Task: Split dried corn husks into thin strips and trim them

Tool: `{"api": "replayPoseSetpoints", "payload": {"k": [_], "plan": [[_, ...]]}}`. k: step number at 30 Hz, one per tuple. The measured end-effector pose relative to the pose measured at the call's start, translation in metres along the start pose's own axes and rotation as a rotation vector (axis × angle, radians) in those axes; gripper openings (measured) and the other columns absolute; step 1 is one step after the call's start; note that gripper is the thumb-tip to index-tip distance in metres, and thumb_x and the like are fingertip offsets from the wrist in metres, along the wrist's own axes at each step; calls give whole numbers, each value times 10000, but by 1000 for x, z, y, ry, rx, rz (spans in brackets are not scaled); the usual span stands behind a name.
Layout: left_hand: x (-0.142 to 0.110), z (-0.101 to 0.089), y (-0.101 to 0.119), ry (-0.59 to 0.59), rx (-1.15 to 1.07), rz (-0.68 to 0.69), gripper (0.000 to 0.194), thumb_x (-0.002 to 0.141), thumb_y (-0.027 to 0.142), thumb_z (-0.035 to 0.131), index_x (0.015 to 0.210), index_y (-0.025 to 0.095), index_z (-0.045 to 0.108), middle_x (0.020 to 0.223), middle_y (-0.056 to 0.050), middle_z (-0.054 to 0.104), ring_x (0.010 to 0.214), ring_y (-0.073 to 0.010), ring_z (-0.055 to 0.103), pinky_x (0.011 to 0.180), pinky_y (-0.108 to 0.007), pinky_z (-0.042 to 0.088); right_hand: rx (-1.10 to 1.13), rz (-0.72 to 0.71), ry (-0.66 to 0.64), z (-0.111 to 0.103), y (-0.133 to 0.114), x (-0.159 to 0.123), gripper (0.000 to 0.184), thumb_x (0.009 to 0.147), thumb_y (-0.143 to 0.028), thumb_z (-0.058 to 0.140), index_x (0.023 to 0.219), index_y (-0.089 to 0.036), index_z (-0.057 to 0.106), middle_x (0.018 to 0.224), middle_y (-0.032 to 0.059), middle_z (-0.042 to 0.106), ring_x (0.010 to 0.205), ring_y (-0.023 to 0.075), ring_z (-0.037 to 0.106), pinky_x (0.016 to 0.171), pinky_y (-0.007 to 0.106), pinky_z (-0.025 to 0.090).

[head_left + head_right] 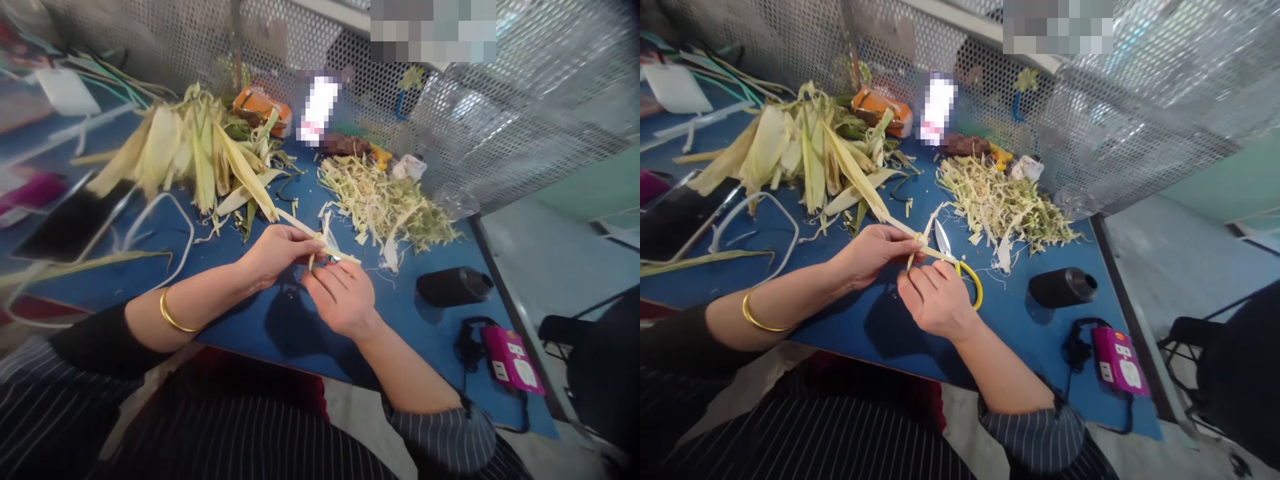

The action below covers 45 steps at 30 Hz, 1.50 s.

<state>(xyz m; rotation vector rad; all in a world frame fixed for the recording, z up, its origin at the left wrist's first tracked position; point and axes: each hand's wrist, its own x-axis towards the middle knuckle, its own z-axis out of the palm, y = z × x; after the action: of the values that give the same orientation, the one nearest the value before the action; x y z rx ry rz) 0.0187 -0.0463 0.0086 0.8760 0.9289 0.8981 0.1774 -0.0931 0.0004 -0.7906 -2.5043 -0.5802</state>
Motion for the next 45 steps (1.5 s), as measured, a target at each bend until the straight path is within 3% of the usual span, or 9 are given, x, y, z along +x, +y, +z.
{"api": "replayPoseSetpoints", "payload": {"k": [13,16,19,22,25,30,38,42,45], "plan": [[0,1,-2,52,-73,4,286,657,200,775,917,104,702,753,-30,700,678,-124,660,752,-298,547,166,-44,-7,-1,-5,-2,231,891,-163,491,1081,-227,607,943,44,708,855,166,634,751,340,439],[1,-1,0,64,-47,66,284,652,235,782,886,96,700,745,-38,701,665,-131,659,733,-303,548,109,52,87,-3,-3,-4,284,884,-189,526,1151,-272,576,956,23,702,887,160,636,811,334,432],[2,-4,3,41,-9,117,299,653,265,783,893,105,705,758,-39,707,652,-127,653,710,-290,544,-18,332,228,-8,4,-3,304,842,-255,610,1145,-250,585,986,69,685,966,212,614,876,376,406],[2,-5,5,13,27,88,296,690,339,751,864,103,710,758,-54,709,660,-133,653,696,-277,536,5,503,122,-9,14,-3,190,858,-284,585,1036,-227,620,943,69,683,947,220,605,931,409,360],[1,-4,4,-7,59,39,342,707,417,725,788,86,699,713,-71,695,640,-130,639,674,-269,529,72,533,24,-5,19,-4,113,895,-258,519,924,-225,623,805,19,678,798,171,600,945,392,333],[2,-2,0,2,125,10,342,610,348,808,791,83,687,653,-32,662,554,-86,582,611,-241,515,97,506,-17,-4,16,-3,128,897,-253,498,852,-213,611,750,13,661,736,160,570,939,379,328],[1,-3,6,26,116,10,290,648,309,784,790,73,695,619,-18,633,514,-70,546,531,-207,482,106,511,58,-10,17,-1,155,883,-234,508,757,-209,595,692,4,640,692,152,549,898,367,350],[2,-7,7,19,65,-12,269,664,305,775,777,81,680,615,-6,612,496,-59,533,513,-194,475,325,652,22,-8,20,-2,191,886,-278,516,741,-214,622,715,3,658,729,161,567,891,382,354],[2,-9,5,-54,69,-43,281,675,310,767,829,91,683,618,5,588,492,-57,519,513,-204,485,797,938,-16,-3,27,-4,255,876,-402,521,787,-211,664,743,21,666,708,165,578,748,347,426]]}}
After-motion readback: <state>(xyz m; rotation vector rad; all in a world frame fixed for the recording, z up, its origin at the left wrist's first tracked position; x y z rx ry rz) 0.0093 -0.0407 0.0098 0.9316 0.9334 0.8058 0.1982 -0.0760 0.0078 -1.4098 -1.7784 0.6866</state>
